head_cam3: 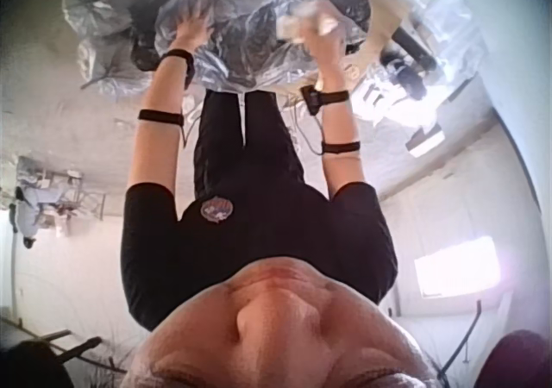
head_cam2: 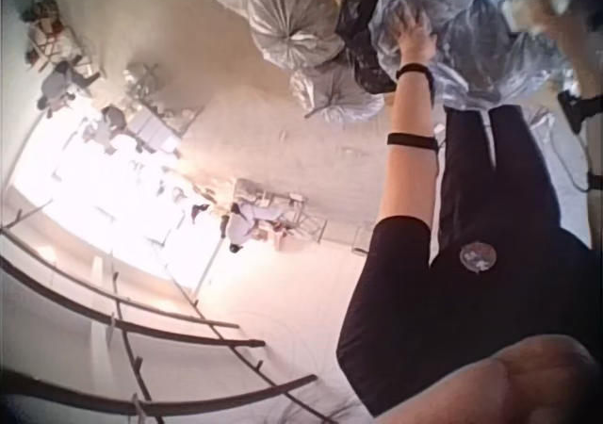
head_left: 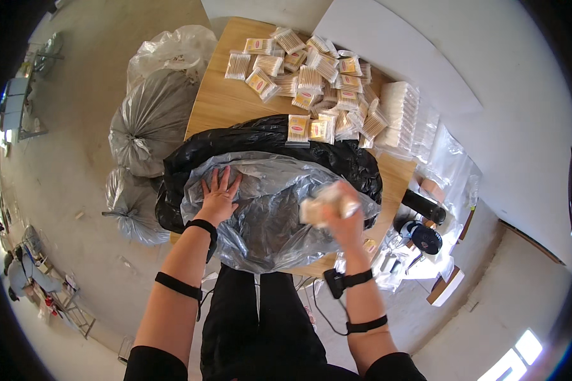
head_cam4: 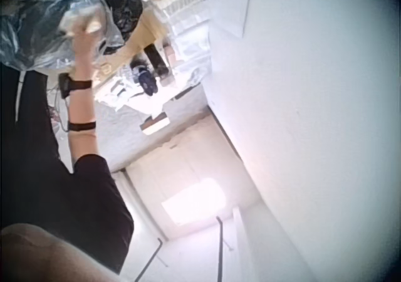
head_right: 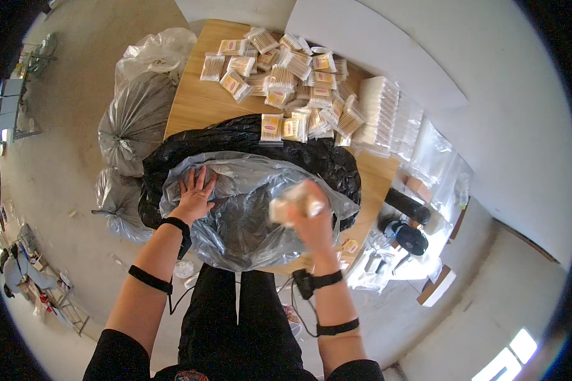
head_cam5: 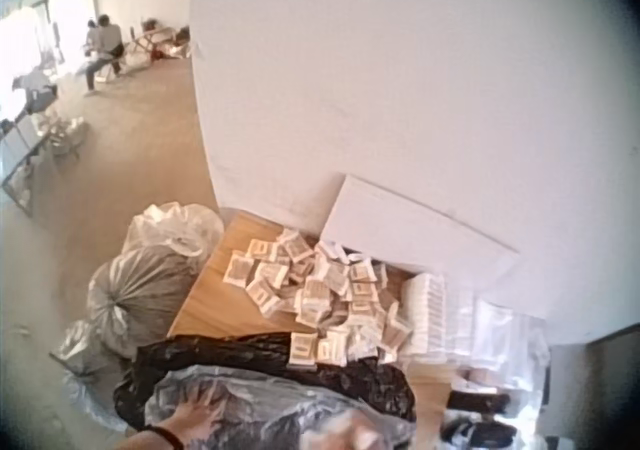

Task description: Packing small bags of cotton swabs into larger bags.

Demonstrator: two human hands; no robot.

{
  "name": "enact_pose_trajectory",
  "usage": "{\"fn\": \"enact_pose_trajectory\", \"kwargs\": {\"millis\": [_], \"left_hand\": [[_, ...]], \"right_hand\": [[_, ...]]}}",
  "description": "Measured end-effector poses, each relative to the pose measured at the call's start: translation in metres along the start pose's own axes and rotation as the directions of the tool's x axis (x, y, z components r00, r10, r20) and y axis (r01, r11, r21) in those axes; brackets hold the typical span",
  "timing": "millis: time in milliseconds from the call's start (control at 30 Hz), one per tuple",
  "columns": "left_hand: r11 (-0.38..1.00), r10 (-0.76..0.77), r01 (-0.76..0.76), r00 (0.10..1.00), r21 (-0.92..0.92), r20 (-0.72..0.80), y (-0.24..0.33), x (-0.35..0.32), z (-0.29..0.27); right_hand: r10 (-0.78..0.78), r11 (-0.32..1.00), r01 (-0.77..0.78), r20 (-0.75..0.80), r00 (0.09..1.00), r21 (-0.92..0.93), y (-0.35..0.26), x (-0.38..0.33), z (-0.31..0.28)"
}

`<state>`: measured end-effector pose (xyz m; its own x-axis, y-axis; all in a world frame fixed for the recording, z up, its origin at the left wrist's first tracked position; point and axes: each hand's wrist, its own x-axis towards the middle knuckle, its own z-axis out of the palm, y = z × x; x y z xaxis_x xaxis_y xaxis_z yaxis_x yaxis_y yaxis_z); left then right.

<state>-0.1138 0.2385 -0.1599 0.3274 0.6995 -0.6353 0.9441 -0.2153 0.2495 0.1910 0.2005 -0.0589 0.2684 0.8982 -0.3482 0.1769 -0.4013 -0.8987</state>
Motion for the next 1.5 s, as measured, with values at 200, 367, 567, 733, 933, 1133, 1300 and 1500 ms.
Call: {"fn": "enact_pose_trajectory", "kwargs": {"millis": [200, 367, 567, 733, 933, 1133, 1300, 1500], "left_hand": [[1.000, -0.008, 0.007, 1.000, -0.012, -0.025, 0.008, 0.001, -0.013], [0.984, -0.125, 0.101, 0.979, -0.145, -0.163, 0.020, 0.013, -0.051], [0.738, -0.007, -0.293, 0.897, -0.608, -0.442, 0.089, 0.085, -0.090], [0.646, -0.056, -0.221, 0.941, -0.730, -0.335, 0.130, 0.147, -0.082], [0.529, -0.078, -0.178, 0.963, -0.830, -0.257, 0.162, 0.172, -0.080], [0.364, -0.082, -0.177, 0.972, -0.915, -0.220, 0.160, 0.205, -0.080], [-0.235, 0.015, 0.104, 0.995, -0.966, 0.103, 0.173, 0.184, -0.102], [-0.258, 0.108, -0.035, 0.992, -0.966, -0.064, 0.182, 0.153, -0.124]], "right_hand": [[0.252, 0.954, -0.209, 0.197, 0.948, -0.213, 0.054, -0.036, 0.058], [-0.088, 0.921, 0.063, -0.048, 0.995, -0.384, 0.051, 0.029, 0.020], [-0.278, 0.796, 0.080, -0.244, 0.929, -0.600, 0.032, 0.163, -0.027], [-0.198, 0.790, -0.011, -0.271, 0.942, -0.613, 0.045, 0.208, -0.022], [-0.068, 0.803, -0.049, -0.173, 0.983, -0.594, 0.044, 0.209, -0.027], [-0.080, 0.895, 0.030, -0.093, 0.992, -0.445, 0.038, 0.220, -0.010], [0.174, 0.923, -0.204, 0.120, 0.977, 0.325, 0.010, 0.207, -0.013], [0.269, 0.811, -0.294, 0.124, 0.955, 0.505, -0.016, 0.165, -0.020]]}}
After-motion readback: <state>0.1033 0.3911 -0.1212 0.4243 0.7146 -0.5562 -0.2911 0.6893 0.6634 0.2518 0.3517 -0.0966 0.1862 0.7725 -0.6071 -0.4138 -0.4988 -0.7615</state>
